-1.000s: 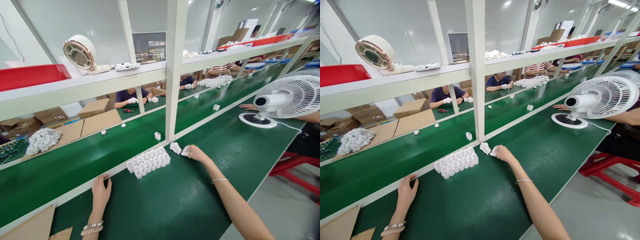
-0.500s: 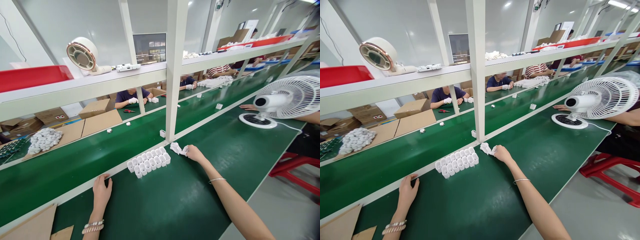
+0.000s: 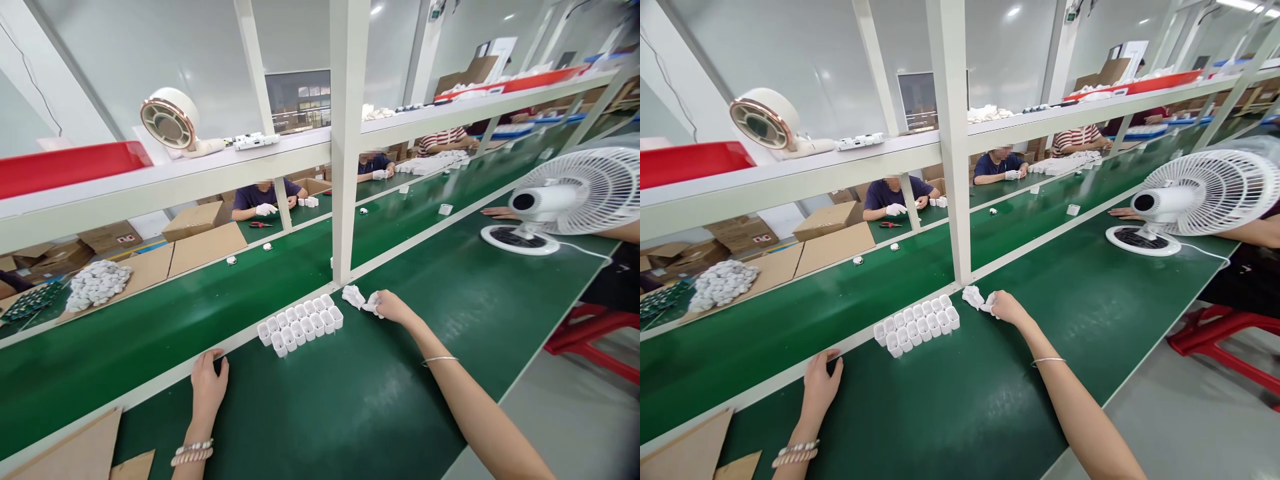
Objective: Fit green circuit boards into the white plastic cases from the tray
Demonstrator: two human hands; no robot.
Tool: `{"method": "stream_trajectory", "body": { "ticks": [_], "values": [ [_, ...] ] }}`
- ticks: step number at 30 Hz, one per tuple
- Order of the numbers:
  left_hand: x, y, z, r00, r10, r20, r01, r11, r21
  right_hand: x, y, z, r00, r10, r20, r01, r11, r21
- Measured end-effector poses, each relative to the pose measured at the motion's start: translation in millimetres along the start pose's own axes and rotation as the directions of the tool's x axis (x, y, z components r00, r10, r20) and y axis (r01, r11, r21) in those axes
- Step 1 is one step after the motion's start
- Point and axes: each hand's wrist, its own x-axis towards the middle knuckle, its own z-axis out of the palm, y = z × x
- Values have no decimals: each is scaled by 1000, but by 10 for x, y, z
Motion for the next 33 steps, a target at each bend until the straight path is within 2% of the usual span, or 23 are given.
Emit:
{"method": "stream_trajectory", "body": {
  "ticks": [4,16,33],
  "values": [
    [-3,-14,2,1000,0,2,0,1000,4,-1,31,-31,1000,14,0,-14,1000,3],
    [-3,-11,5,1000,5,1,-5,1000,3,36,3,46,999,32,-9,-33,997,-65],
    [-2,-28,16,1000,9,-2,-9,1000,3,-46,-136,80,992,41,-123,-55,992,-114]
  ]
}}
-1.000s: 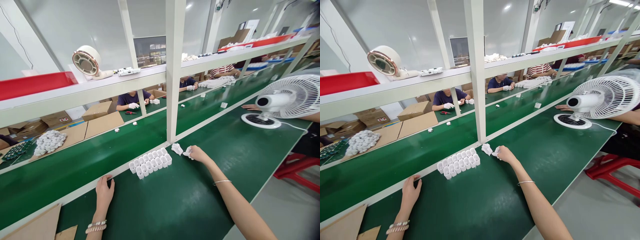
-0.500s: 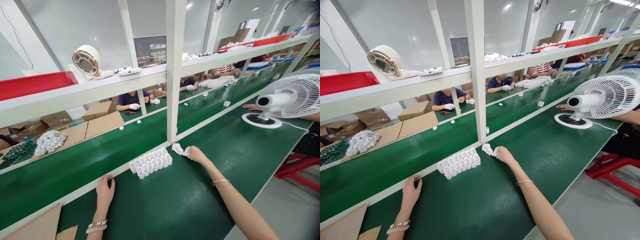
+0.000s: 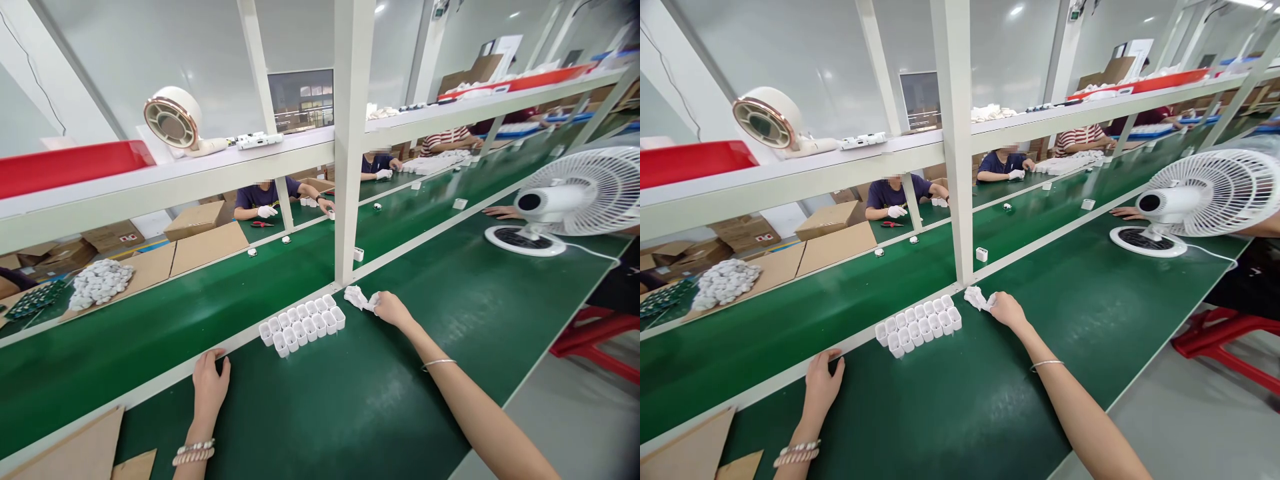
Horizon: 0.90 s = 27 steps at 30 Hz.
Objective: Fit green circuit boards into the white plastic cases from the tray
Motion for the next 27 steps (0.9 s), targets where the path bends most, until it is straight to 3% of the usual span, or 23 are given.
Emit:
{"method": "stream_trajectory", "body": {
  "ticks": [11,16,27],
  "values": [
    [-6,9,1,1000,0,-5,0,1000,-7,-37,62,-129,997,-21,74,19,999,35],
    [-5,16,-6,1000,-21,4,21,1000,-5,-15,38,-76,995,-17,102,13,999,37],
    [5,7,-5,1000,-17,7,17,1000,-14,3,33,-55,999,32,43,-32,999,-1]
  ]
}}
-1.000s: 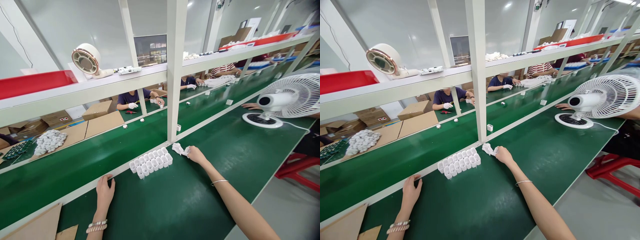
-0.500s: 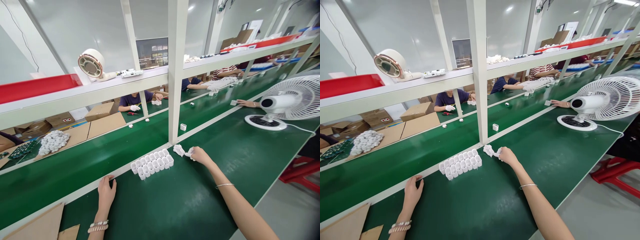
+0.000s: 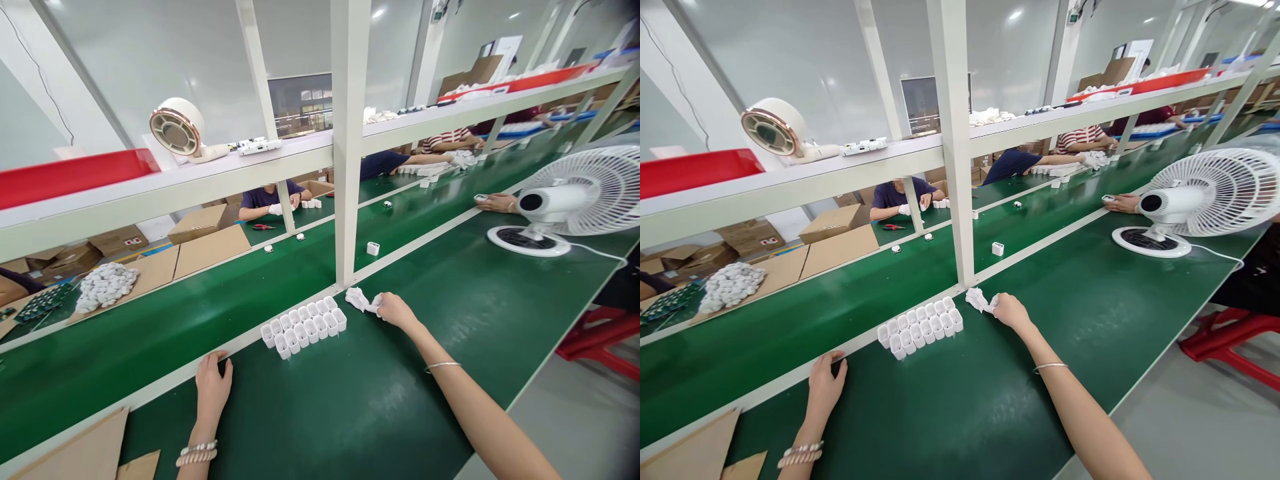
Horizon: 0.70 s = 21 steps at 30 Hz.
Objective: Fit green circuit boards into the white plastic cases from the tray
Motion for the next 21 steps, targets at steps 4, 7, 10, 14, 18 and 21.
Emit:
{"method": "stream_trajectory", "body": {
  "ticks": [4,7,10,14,18,21],
  "values": [
    [-4,22,-4,1000,-13,2,13,1000,-3,-30,-14,-26,999,-30,16,30,998,50],
    [-14,40,-9,1000,-14,0,14,1000,-7,-50,-25,-45,998,-62,19,60,994,95],
    [-22,48,-14,1000,-16,8,16,1000,-7,-43,-25,-37,997,-73,21,70,988,135],
    [-20,44,-17,1000,-16,10,16,1000,-5,4,0,5,997,-69,46,60,983,175],
    [-11,33,-18,1000,-9,5,9,1000,-2,43,30,32,996,-52,69,38,981,188],
    [-8,28,-19,1000,-6,2,6,1000,-4,52,39,36,996,-43,76,27,980,195]
  ]
}}
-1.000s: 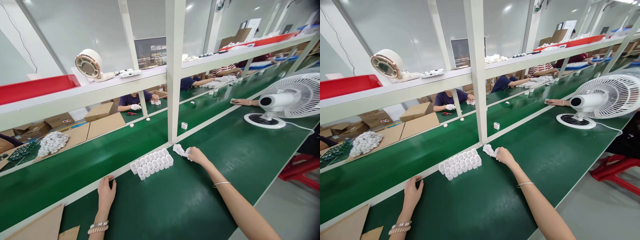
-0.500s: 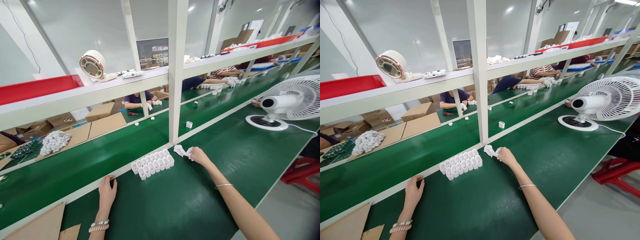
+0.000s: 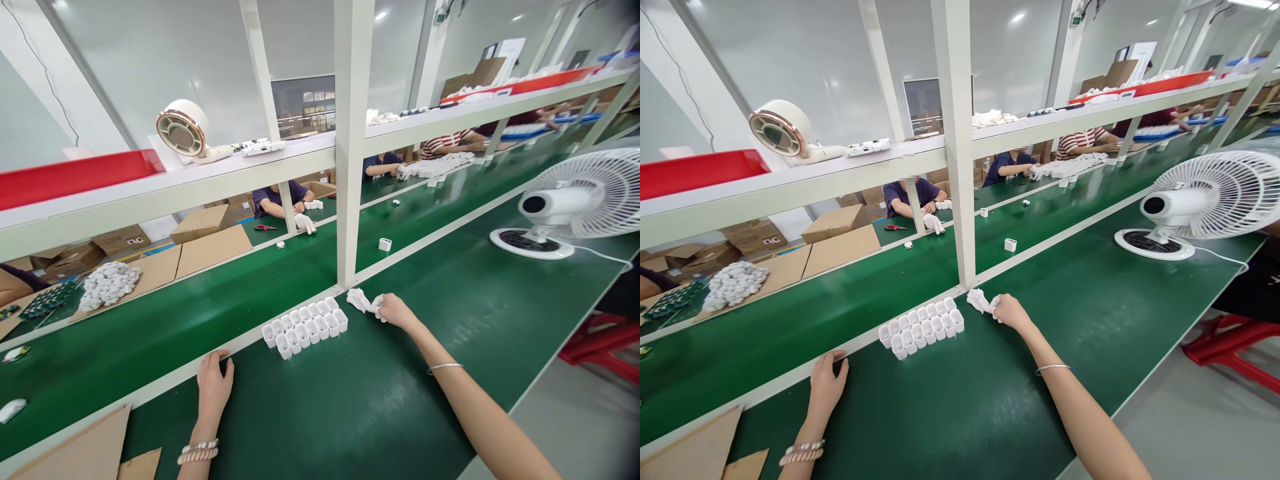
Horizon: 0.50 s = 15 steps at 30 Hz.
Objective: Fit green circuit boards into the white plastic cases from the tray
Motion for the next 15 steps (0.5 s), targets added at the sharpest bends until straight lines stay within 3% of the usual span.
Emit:
{"method": "stream_trajectory", "body": {
  "ticks": [15],
  "values": [
    [1,3,11,1000,4,-13,-4,1000,-4,59,41,43,1000,-14,-23,16,998,63]
  ]
}}
